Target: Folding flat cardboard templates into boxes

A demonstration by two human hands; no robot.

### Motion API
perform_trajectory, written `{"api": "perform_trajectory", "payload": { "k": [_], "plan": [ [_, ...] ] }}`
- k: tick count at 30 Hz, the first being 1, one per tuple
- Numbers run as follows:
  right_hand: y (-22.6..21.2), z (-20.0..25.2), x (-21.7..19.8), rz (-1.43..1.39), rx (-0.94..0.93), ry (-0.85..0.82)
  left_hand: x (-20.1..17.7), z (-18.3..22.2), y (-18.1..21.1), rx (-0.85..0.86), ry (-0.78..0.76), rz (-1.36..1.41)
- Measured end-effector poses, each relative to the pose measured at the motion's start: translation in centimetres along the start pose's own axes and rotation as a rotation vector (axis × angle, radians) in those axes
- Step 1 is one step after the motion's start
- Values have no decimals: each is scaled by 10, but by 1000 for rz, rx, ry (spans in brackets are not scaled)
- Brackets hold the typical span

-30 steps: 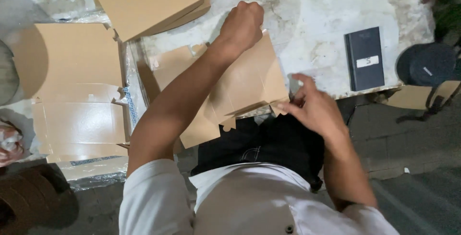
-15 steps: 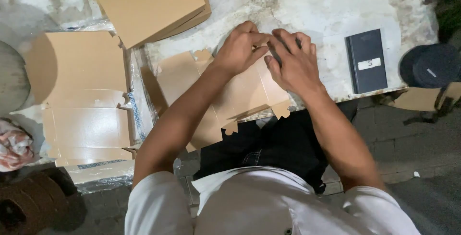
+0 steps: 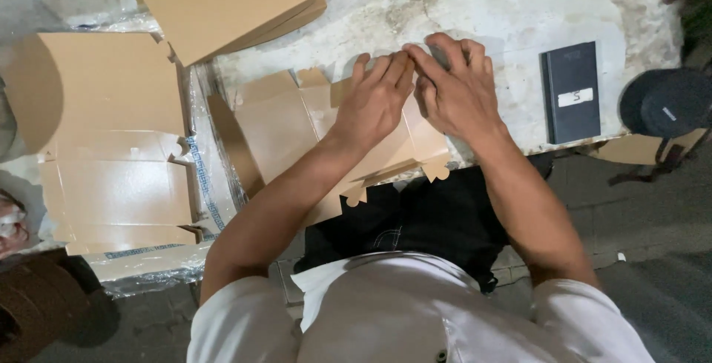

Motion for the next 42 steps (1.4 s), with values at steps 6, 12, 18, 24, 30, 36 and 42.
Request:
{"api": "perform_trajectory", "payload": {
  "k": [6, 12, 18, 24, 30, 36, 42],
  "plan": [
    [-1, -2, -12, -154, -230, 218, 18, 29, -10, -1, -42, -69],
    [51, 21, -12, -664, 109, 122, 31, 45, -17, -33, -146, -18],
    [-5, 88, -56, -558, -20, -132, 53, 16, -19, 23, -144, 130],
    [2, 128, -63, -307, -182, 85, 69, -12, 4, 140, -21, 338],
    [11, 132, -74, -351, -198, 198, -3, -21, 26, -20, 96, 705],
    [33, 141, -65, -370, -33, 354, 18, 40, 82, 14, -279, 638],
    [36, 132, -71, -367, 81, 411, 23, 62, 76, 104, -91, 532]
  ]
}}
Point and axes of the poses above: each hand's wrist, its own z-axis away from the middle knuckle, its own x-axis out of the palm, y = z × x, the point moved 10 cm from there along -z, towards the middle knuckle, and after that the axes turned 11 degrees about y, right-handed, at the moved point
